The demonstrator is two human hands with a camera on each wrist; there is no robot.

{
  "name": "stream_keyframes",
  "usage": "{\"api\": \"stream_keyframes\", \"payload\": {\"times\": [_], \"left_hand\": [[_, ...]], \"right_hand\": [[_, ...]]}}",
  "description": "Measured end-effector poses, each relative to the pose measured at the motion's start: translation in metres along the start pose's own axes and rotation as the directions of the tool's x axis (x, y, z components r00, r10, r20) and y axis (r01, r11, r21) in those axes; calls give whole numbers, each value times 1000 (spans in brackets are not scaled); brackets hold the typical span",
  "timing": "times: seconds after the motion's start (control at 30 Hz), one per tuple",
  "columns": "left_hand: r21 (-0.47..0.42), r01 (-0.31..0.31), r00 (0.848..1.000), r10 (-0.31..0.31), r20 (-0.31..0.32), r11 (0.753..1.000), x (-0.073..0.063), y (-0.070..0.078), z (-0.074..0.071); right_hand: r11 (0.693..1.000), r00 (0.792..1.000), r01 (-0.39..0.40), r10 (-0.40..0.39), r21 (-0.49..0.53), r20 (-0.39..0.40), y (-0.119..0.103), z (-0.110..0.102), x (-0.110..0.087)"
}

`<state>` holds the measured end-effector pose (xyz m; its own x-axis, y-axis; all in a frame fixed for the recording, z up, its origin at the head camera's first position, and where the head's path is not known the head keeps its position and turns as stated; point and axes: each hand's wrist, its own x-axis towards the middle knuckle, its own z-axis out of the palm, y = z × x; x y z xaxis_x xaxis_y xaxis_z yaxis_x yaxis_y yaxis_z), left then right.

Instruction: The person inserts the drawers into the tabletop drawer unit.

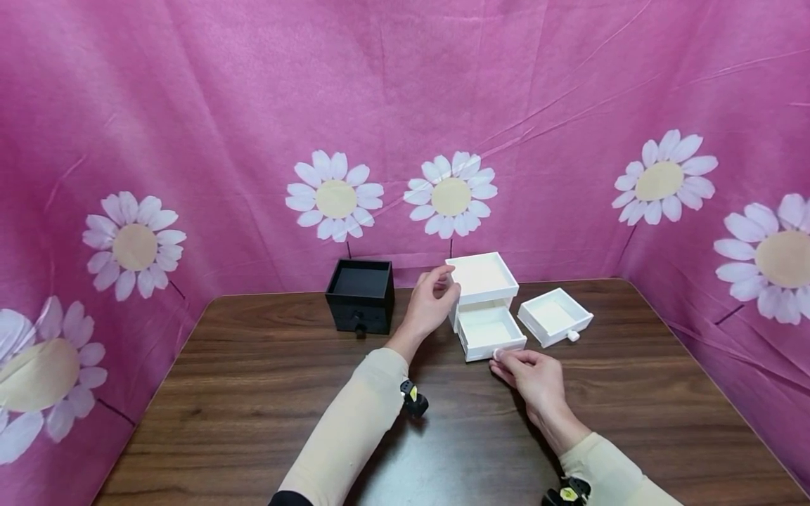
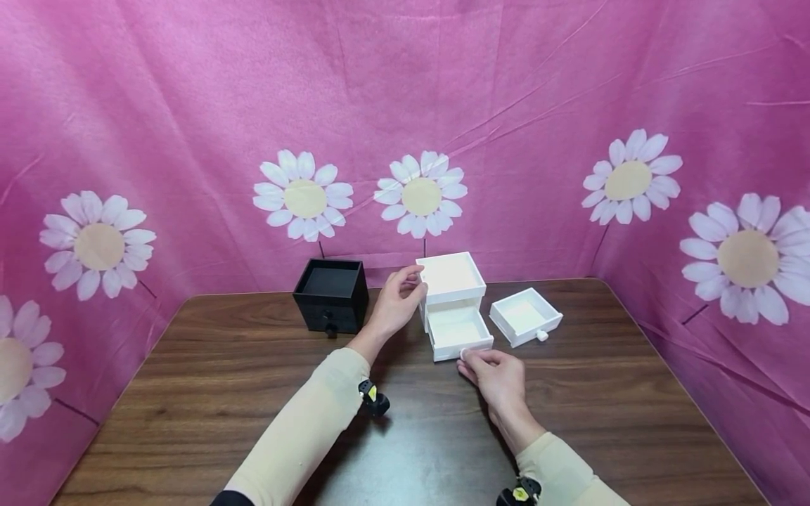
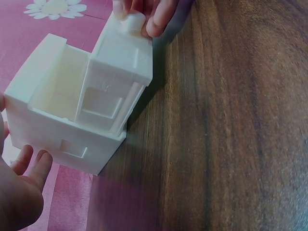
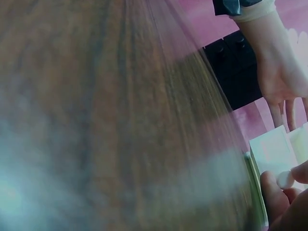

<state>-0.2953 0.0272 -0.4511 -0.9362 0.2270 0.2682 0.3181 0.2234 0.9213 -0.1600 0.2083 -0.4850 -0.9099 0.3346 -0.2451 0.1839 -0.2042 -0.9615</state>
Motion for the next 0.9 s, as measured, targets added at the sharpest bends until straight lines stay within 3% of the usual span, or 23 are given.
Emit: {"api": "stream_keyframes", "payload": {"times": [0.9], "left_hand": [[14, 1, 1000, -1, -15, 1000, -1, 1, 1]], "right_hand": [[999, 1000, -8, 9, -35, 30, -3, 8, 20]]}}
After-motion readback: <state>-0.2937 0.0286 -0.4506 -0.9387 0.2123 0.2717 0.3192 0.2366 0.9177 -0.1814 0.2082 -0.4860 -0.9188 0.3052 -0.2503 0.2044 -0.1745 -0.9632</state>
